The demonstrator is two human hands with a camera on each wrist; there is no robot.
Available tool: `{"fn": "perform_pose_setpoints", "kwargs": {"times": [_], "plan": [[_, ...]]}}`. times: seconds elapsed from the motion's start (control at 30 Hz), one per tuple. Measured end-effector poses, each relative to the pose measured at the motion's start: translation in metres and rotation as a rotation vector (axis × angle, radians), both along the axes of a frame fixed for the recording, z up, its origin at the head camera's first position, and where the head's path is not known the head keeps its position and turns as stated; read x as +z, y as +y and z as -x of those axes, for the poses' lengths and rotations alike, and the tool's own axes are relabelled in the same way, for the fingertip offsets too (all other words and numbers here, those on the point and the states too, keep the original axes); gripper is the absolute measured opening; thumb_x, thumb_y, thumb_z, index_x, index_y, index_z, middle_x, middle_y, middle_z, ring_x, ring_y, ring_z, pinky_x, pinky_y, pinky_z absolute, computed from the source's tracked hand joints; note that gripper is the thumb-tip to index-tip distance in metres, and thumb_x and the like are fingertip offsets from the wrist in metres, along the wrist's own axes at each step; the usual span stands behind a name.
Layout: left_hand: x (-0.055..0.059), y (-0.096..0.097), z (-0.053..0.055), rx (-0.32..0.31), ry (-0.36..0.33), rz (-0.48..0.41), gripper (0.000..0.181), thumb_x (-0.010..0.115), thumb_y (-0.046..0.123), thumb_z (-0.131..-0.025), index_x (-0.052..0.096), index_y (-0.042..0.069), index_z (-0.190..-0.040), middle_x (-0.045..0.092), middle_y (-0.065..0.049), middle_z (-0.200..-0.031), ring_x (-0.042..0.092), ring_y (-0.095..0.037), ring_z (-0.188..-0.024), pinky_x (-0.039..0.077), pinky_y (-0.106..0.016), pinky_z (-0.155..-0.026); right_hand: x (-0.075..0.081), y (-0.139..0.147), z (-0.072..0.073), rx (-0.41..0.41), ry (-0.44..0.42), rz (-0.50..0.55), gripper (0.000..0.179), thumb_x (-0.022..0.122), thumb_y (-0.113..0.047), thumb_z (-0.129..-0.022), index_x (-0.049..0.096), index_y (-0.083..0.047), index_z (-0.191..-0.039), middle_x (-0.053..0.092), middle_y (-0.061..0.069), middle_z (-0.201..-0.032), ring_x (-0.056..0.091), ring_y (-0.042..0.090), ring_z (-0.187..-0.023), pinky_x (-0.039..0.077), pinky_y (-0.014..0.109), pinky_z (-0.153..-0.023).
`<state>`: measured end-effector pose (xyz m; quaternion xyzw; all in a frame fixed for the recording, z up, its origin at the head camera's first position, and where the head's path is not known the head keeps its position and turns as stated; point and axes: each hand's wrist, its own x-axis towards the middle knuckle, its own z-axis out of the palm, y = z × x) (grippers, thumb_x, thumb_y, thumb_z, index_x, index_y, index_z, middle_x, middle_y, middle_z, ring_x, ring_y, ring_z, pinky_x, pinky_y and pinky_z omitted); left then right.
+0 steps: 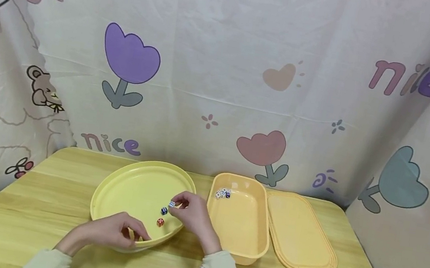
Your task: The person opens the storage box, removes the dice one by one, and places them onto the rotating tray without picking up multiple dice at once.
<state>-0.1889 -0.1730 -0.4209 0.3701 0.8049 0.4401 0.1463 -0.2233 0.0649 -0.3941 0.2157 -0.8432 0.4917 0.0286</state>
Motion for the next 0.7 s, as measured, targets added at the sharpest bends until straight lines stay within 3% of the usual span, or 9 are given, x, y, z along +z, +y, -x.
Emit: {"fn": "perform_pose_setpoints", "kwargs": {"times": [0.53, 0.7], "plan": [[-0.0004, -0.0009, 0.0008, -0.013, 0.012, -0.001, 0.029, 0.062, -0.001, -0.08, 0.075, 0.01, -0.103, 0.067, 0.01, -0.094, 0.059, -0.004, -0.081, 0.053, -0.025, -0.07, -0.0021, 0.0004, 0.0015, 0.017, -0.003, -0.018, 0.015, 0.076, -0.011, -0.08, 0.071, -0.005, -0.092, 0.063, 0.0, -0.084, 0.053, 0.014, -0.075, 0.046, 0.026, -0.064], [0.0007, -0.0015, -0.0003, -0.015, -0.005, -0.015, 0.028, 0.062, -0.001, -0.08, 0.075, 0.008, -0.103, 0.068, 0.007, -0.094, 0.058, -0.004, -0.081, 0.052, -0.025, -0.069, -0.0033, 0.0008, 0.0022, 0.047, -0.01, -0.027, 0.022, 0.077, -0.006, -0.078, 0.07, 0.001, -0.097, 0.065, 0.008, -0.09, 0.056, 0.02, -0.079, 0.046, 0.025, -0.066]]}}
